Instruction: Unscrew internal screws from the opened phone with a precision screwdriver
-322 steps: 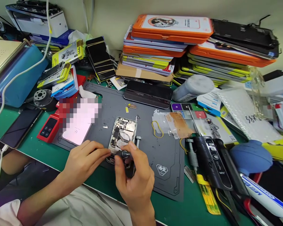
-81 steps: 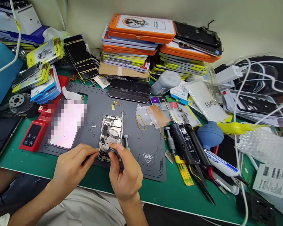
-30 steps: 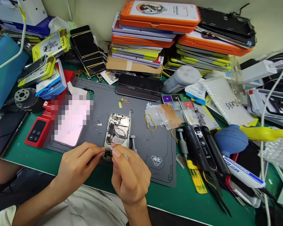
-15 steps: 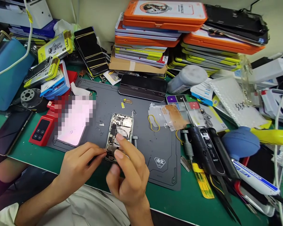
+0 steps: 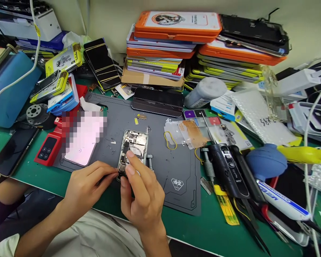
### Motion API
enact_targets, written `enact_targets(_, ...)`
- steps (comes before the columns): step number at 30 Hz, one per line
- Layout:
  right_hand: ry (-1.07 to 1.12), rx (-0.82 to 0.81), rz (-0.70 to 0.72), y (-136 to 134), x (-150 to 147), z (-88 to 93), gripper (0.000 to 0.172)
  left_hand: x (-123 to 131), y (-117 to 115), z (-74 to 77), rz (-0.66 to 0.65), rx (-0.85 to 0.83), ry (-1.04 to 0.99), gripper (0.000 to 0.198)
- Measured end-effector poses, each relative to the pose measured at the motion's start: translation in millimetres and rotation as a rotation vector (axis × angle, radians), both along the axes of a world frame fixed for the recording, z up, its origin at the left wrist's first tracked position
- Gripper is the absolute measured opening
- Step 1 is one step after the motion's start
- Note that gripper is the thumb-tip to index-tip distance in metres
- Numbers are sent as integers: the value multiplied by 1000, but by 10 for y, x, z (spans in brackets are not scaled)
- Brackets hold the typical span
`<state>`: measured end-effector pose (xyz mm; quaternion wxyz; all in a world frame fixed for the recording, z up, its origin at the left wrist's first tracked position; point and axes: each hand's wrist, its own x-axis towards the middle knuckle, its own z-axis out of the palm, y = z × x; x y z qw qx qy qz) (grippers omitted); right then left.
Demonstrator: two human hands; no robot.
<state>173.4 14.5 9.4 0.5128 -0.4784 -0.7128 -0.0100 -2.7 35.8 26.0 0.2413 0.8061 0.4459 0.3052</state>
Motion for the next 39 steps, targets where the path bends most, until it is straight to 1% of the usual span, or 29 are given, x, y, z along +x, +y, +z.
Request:
enact_targets(3,13,-2,-1,-2,5,-7,69,2,13,40,4,11,13,9)
enact_targets(6,15,7,-1,0,6,-1,64,17,28,57,5,23,21,10)
enact_targets(11,27,9,-13,-2,7,-7,63,60,39,17,28,49,41,12)
enact_targets(13,33,15,-12,-9,16,-30,60,71,33,-11,30,75,33,11)
enact_targets(16,70,13,-33,-23,31,-68,66,66,19,-41,22,104,19,9)
enact_targets(20,176,-7,-34,-41,32,-81,71,40,20,-51,-1,113,39,14)
enact_targets(25,267,-3,20,-35,17,-69,76,30,43,-65,-11,155,77,17)
enact_targets(28,290,-3,37,-26,14,-47,76,42,53,-68,-14,124,55,17)
enact_targets(30,315,26,9,-19,15,-23,76,51,55,-68,-6,122,50,16)
enact_targets(32,336,54,-48,-11,17,-6,74,56,54,-71,3,145,59,15)
enact_targets(35,311,64,-97,-3,20,-24,72,50,48,-86,22,154,55,14)
enact_targets(39,227,40,-56,-15,14,-102,71,36,35,-109,45,137,32,14)
